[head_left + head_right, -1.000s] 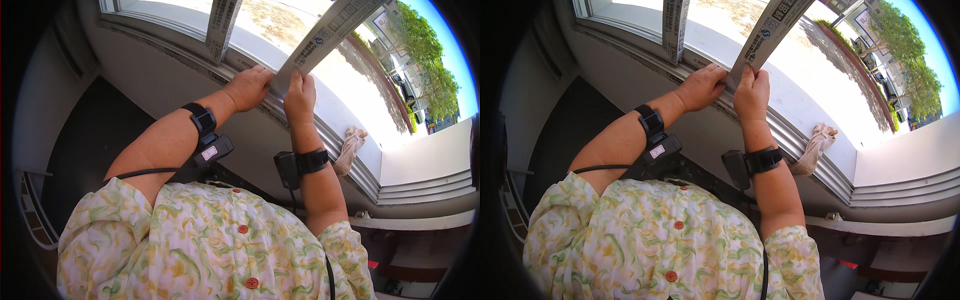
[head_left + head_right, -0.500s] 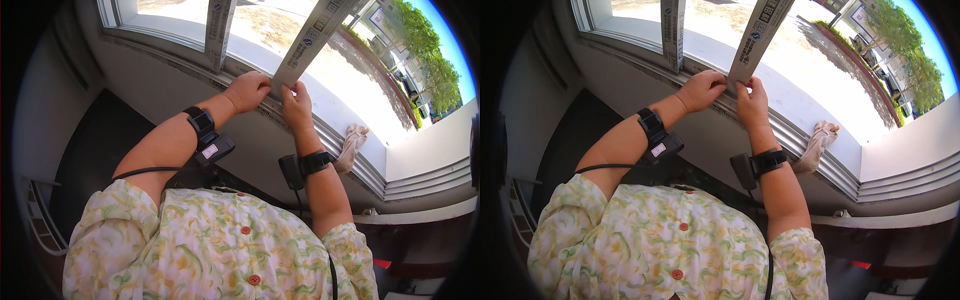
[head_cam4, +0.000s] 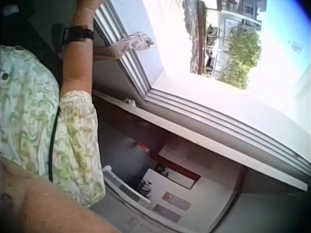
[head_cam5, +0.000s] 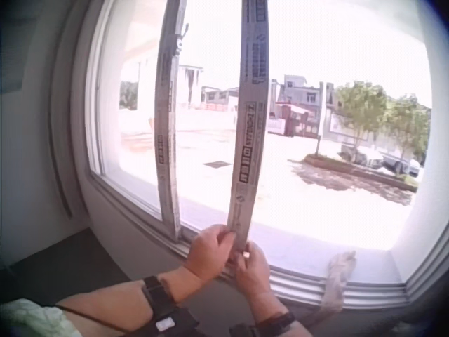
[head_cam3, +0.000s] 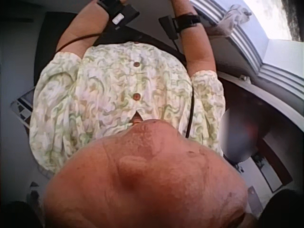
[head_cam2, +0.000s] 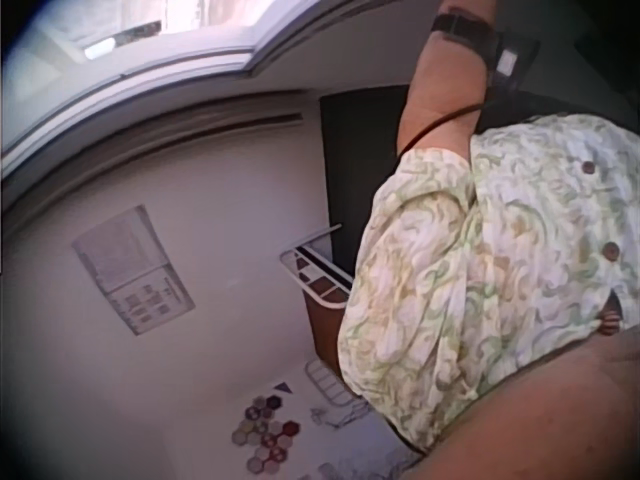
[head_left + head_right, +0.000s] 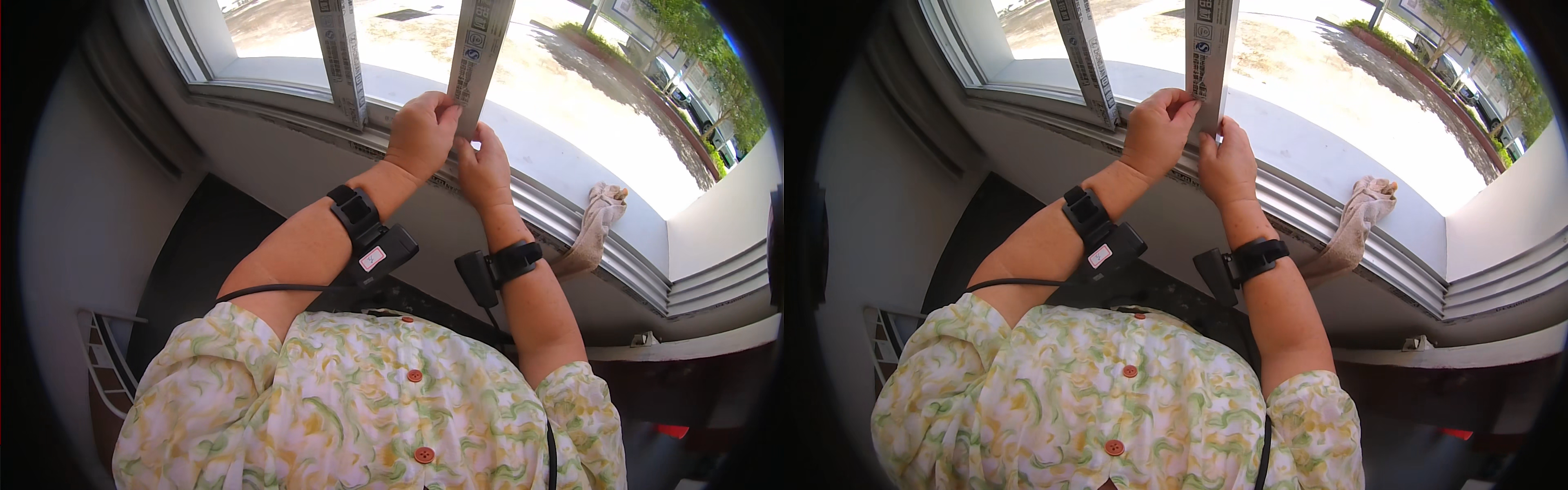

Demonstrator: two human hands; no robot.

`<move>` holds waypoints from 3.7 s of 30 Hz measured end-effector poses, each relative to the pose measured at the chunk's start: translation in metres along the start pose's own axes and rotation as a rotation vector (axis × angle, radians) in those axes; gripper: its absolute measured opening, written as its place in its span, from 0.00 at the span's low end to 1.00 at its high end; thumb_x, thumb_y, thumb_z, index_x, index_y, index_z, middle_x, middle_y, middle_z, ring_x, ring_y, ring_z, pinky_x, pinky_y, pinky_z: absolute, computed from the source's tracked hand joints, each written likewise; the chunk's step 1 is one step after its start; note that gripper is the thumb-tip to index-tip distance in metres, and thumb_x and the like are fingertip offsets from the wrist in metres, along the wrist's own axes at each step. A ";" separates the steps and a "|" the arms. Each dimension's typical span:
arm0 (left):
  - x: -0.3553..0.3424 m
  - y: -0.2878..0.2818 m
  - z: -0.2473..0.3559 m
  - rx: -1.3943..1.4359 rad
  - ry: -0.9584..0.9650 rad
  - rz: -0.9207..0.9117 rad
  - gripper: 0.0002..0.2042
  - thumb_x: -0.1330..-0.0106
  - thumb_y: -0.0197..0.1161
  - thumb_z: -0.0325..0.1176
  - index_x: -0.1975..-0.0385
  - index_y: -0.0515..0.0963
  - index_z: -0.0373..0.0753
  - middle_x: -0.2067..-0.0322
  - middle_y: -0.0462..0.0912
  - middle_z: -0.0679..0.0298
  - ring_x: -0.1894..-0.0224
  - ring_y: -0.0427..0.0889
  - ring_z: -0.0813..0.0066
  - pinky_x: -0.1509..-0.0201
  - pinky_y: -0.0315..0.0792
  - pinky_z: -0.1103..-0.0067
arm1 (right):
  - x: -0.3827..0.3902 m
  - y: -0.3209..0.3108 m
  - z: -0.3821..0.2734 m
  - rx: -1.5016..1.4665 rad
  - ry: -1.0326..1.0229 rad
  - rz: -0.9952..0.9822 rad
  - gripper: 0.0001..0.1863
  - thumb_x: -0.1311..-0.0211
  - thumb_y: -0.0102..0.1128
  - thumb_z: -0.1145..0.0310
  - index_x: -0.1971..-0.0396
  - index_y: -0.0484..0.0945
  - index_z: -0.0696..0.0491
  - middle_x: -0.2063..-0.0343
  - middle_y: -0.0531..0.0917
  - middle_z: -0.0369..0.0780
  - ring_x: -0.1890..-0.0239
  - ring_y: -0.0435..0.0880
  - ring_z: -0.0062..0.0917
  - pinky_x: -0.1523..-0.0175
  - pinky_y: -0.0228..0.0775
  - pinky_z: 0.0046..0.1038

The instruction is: The person is removing protective tape from a new window frame and wiping the frame clean with a cloth.

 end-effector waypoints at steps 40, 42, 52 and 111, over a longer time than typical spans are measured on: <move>-0.025 -0.011 0.036 -0.297 0.225 -0.149 0.09 0.40 0.55 0.35 0.74 0.75 0.37 0.78 0.79 0.55 0.75 0.78 0.56 0.71 0.72 0.70 | 0.005 0.000 -0.001 0.059 0.152 -0.084 0.21 0.48 0.56 0.65 0.53 0.68 0.56 0.56 0.74 0.47 0.51 0.73 0.40 0.48 0.65 0.35; -0.030 -0.011 0.042 -0.319 0.291 -0.131 0.09 0.40 0.54 0.35 0.75 0.74 0.37 0.79 0.79 0.55 0.76 0.78 0.56 0.72 0.72 0.70 | 0.006 -0.001 -0.006 0.050 0.139 -0.082 0.21 0.48 0.56 0.65 0.53 0.68 0.56 0.56 0.74 0.47 0.52 0.73 0.40 0.48 0.66 0.36; -0.030 -0.007 0.058 -0.543 0.457 -0.104 0.08 0.45 0.54 0.34 0.80 0.73 0.38 0.81 0.78 0.60 0.77 0.79 0.59 0.72 0.73 0.68 | 0.007 -0.003 -0.003 0.077 0.159 -0.089 0.21 0.48 0.56 0.65 0.54 0.67 0.56 0.57 0.74 0.47 0.54 0.74 0.41 0.50 0.67 0.36; -0.036 -0.028 0.046 -0.385 0.565 -0.057 0.06 0.46 0.58 0.29 0.81 0.73 0.37 0.84 0.75 0.59 0.81 0.75 0.61 0.75 0.70 0.72 | 0.008 -0.003 -0.012 0.088 0.110 -0.081 0.20 0.48 0.54 0.66 0.55 0.67 0.57 0.59 0.74 0.47 0.54 0.74 0.41 0.50 0.67 0.36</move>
Point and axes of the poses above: each hand's wrist, its own x-axis away from the middle knuckle, its own y-axis out of the palm, z = x × y, the point moved 6 cm from there along -x, towards the middle knuckle
